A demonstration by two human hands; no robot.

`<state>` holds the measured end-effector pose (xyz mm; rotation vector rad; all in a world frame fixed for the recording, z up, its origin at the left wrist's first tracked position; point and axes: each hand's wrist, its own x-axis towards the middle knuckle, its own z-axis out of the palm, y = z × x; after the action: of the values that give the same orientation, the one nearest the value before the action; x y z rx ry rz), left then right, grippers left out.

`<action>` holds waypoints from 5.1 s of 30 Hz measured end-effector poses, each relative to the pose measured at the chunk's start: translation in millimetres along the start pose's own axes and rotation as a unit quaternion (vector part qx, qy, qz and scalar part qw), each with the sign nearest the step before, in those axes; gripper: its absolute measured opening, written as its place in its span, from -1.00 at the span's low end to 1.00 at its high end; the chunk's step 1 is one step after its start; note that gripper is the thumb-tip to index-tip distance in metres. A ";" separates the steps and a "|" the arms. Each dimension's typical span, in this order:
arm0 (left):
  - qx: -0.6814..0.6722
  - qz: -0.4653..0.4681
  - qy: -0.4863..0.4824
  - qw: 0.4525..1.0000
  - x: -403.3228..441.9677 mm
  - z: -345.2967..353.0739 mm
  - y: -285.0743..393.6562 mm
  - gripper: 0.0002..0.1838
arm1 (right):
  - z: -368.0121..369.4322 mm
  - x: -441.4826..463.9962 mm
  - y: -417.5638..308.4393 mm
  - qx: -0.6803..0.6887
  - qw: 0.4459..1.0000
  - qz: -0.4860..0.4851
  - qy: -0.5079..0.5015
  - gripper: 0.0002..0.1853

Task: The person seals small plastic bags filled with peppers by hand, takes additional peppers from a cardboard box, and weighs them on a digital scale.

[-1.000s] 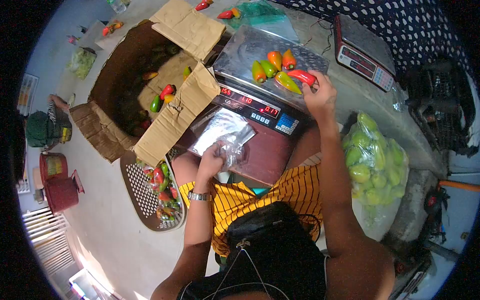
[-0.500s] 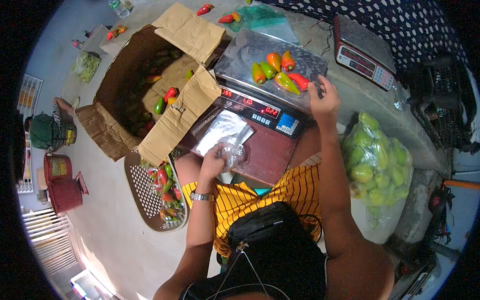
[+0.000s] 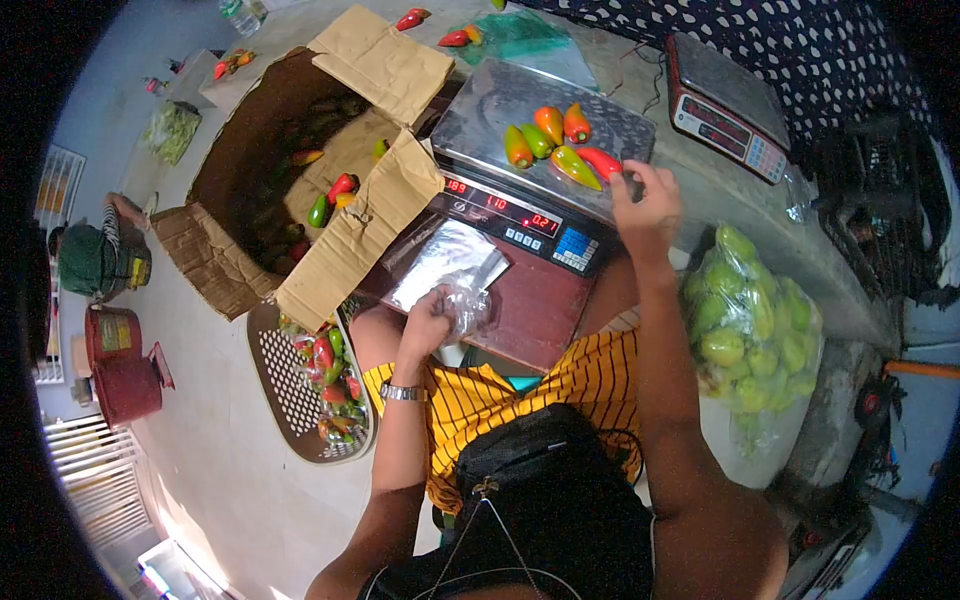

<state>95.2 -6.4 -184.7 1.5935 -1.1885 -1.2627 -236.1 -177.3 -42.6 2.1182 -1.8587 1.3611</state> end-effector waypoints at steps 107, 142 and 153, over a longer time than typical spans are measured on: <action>-0.054 -0.062 -0.031 0.996 -2.6 -2.2 13.9 -0.63 | 39.3 -14.3 -39.1 -0.024 0.996 -0.085 0.011 -0.37; -0.034 -0.030 -0.037 0.998 -3.2 -0.9 19.3 -0.63 | -13.1 -148.1 -146.2 0.320 0.566 0.011 -0.759 -0.61; -0.001 0.032 -0.015 0.999 0.2 2.5 -5.6 -0.62 | 123.5 -35.2 -262.4 0.501 0.686 0.249 -0.465 -0.65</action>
<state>93.9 -5.1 -190.5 1.5269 -1.2467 -1.2503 51.0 -136.7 -6.9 3.5688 -2.4665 1.9323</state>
